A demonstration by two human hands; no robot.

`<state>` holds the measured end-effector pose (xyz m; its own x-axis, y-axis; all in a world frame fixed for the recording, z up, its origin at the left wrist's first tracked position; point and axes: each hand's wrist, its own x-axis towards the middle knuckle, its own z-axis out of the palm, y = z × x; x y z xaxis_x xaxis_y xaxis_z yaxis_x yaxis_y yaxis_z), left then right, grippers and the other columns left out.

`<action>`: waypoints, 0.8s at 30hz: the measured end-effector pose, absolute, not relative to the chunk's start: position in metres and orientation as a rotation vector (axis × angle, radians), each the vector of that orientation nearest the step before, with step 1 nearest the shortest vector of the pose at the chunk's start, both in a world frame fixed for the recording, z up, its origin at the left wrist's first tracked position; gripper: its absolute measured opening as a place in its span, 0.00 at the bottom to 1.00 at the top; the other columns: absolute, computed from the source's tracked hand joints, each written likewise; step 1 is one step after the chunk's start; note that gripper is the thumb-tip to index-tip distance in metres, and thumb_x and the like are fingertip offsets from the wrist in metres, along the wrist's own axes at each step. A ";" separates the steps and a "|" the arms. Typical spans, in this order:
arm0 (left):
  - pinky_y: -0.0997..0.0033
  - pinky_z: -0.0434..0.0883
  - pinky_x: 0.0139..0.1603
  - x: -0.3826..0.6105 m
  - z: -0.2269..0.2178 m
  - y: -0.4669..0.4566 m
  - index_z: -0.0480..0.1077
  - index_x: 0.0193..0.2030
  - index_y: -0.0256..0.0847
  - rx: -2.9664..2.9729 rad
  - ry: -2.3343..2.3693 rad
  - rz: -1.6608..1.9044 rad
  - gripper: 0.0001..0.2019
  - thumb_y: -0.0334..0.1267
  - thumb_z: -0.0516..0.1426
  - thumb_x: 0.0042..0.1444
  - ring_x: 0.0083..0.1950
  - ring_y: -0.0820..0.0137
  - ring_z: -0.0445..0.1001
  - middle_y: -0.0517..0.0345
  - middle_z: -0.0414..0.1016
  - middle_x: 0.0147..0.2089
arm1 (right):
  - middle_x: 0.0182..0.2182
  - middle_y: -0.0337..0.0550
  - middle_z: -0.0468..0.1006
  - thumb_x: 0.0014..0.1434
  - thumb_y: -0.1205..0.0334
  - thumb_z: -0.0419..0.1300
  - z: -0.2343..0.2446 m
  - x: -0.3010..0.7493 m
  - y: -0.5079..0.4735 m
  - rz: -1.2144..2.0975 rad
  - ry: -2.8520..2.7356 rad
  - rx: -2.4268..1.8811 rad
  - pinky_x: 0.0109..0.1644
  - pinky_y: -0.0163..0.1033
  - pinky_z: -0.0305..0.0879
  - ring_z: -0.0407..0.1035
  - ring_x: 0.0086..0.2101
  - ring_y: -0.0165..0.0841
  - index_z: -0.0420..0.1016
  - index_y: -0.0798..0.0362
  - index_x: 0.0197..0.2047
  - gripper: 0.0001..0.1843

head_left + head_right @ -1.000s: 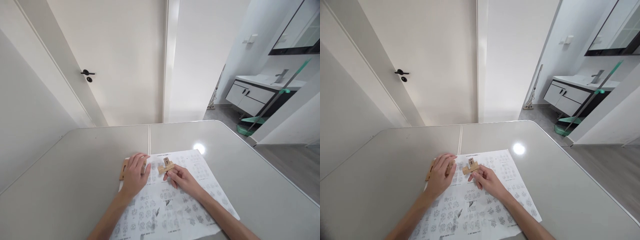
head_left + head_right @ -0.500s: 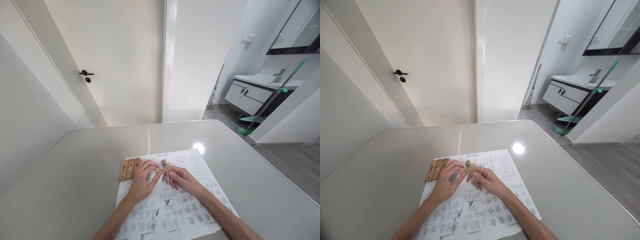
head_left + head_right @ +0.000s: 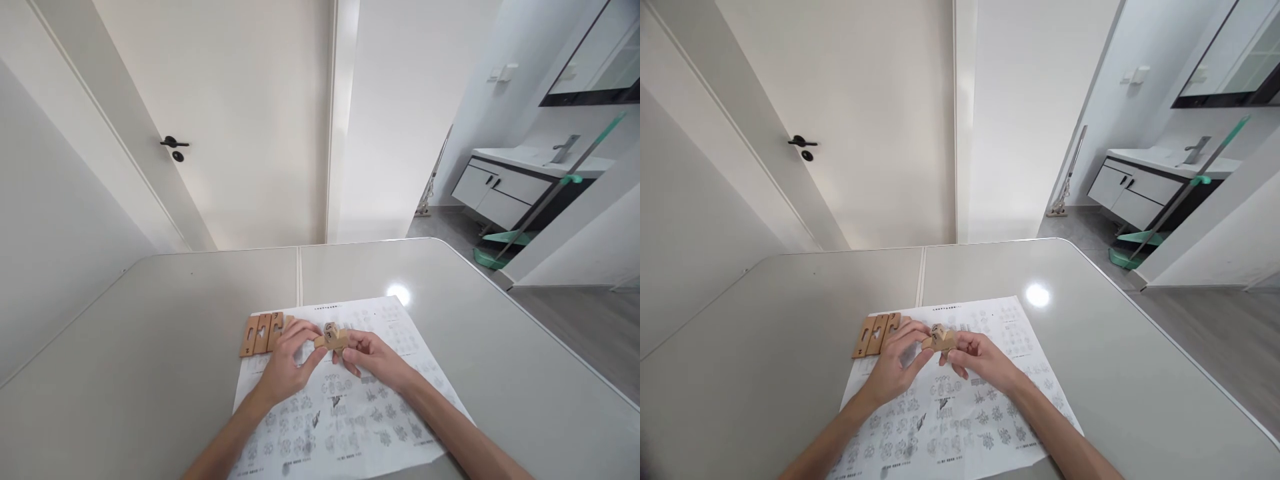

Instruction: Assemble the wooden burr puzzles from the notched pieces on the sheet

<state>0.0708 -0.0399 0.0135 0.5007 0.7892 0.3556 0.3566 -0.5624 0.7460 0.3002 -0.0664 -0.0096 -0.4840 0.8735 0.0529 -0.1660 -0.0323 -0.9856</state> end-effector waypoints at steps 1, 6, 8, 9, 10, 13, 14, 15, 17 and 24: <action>0.56 0.71 0.54 0.071 0.013 -0.040 0.75 0.39 0.45 2.147 0.941 0.937 0.09 0.45 0.57 0.67 0.50 0.57 0.74 0.50 0.77 0.45 | 0.35 0.43 0.79 0.64 0.42 0.64 -0.011 0.300 -0.067 1.615 -1.436 -0.811 0.32 0.38 0.64 0.61 0.24 0.27 0.80 0.53 0.47 0.22; 0.58 0.71 0.52 0.072 0.009 -0.040 0.73 0.38 0.44 2.162 0.929 0.966 0.06 0.42 0.59 0.66 0.49 0.59 0.74 0.52 0.77 0.44 | 0.28 0.37 0.72 0.62 0.42 0.65 -0.015 0.296 -0.070 1.541 -1.426 -0.927 0.30 0.36 0.62 0.60 0.25 0.28 0.77 0.52 0.44 0.21; 0.57 0.71 0.52 0.073 0.008 -0.042 0.72 0.37 0.44 2.194 0.915 0.962 0.05 0.40 0.60 0.65 0.49 0.59 0.74 0.53 0.77 0.42 | 0.26 0.34 0.68 0.60 0.44 0.67 -0.016 0.293 -0.071 1.464 -1.423 -1.006 0.28 0.35 0.57 0.57 0.24 0.28 0.74 0.52 0.39 0.19; 0.57 0.71 0.52 0.074 0.008 -0.044 0.72 0.37 0.44 2.216 0.913 0.955 0.05 0.39 0.60 0.65 0.49 0.59 0.74 0.53 0.77 0.41 | 0.25 0.33 0.66 0.60 0.46 0.68 -0.018 0.291 -0.071 1.393 -1.432 -1.060 0.27 0.34 0.55 0.55 0.24 0.28 0.71 0.51 0.36 0.18; 0.57 0.71 0.52 0.076 0.007 -0.045 0.71 0.37 0.44 2.241 0.919 0.949 0.05 0.39 0.61 0.64 0.48 0.59 0.73 0.54 0.77 0.41 | 0.25 0.32 0.64 0.59 0.47 0.69 -0.019 0.289 -0.071 1.307 -1.452 -1.118 0.26 0.34 0.53 0.54 0.24 0.28 0.68 0.51 0.33 0.18; 0.56 0.72 0.51 0.079 0.004 -0.049 0.71 0.36 0.44 2.332 0.954 0.946 0.05 0.40 0.61 0.63 0.48 0.59 0.73 0.53 0.77 0.40 | 0.24 0.32 0.64 0.59 0.54 0.66 -0.025 0.285 -0.071 1.073 -1.555 -1.237 0.27 0.35 0.52 0.55 0.24 0.29 0.63 0.49 0.31 0.16; 0.56 0.72 0.50 0.080 0.003 -0.050 0.71 0.37 0.44 2.359 0.967 0.955 0.05 0.40 0.61 0.63 0.48 0.59 0.73 0.53 0.78 0.40 | 0.23 0.33 0.65 0.60 0.56 0.65 -0.027 0.284 -0.071 1.018 -1.590 -1.267 0.27 0.35 0.52 0.56 0.24 0.29 0.62 0.49 0.31 0.15; 0.56 0.72 0.50 0.080 0.003 -0.050 0.71 0.37 0.45 2.384 0.981 0.965 0.05 0.40 0.61 0.63 0.47 0.59 0.74 0.53 0.78 0.40 | 0.23 0.33 0.66 0.61 0.56 0.64 -0.028 0.284 -0.071 0.968 -1.616 -1.300 0.27 0.35 0.53 0.57 0.24 0.30 0.62 0.49 0.31 0.14; 0.56 0.72 0.50 0.079 0.001 -0.049 0.71 0.38 0.45 2.430 1.024 0.986 0.04 0.40 0.61 0.64 0.47 0.59 0.74 0.54 0.78 0.40 | 0.24 0.35 0.69 0.62 0.55 0.62 -0.028 0.284 -0.071 0.885 -1.640 -1.373 0.28 0.36 0.56 0.61 0.24 0.32 0.64 0.48 0.31 0.13; 0.52 0.70 0.54 0.072 -0.001 -0.040 0.70 0.35 0.45 2.647 1.274 0.994 0.05 0.38 0.60 0.63 0.50 0.56 0.74 0.53 0.78 0.42 | 0.27 0.37 0.75 0.66 0.52 0.59 -0.026 0.288 -0.072 0.653 -1.677 -1.526 0.31 0.39 0.64 0.68 0.25 0.35 0.72 0.47 0.52 0.14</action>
<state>0.0717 -0.0404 -0.0011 0.4575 0.7138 0.5302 0.6881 -0.6619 0.2973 0.2876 -0.0717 -0.0261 0.0059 0.9808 0.1947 0.5908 0.1537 -0.7920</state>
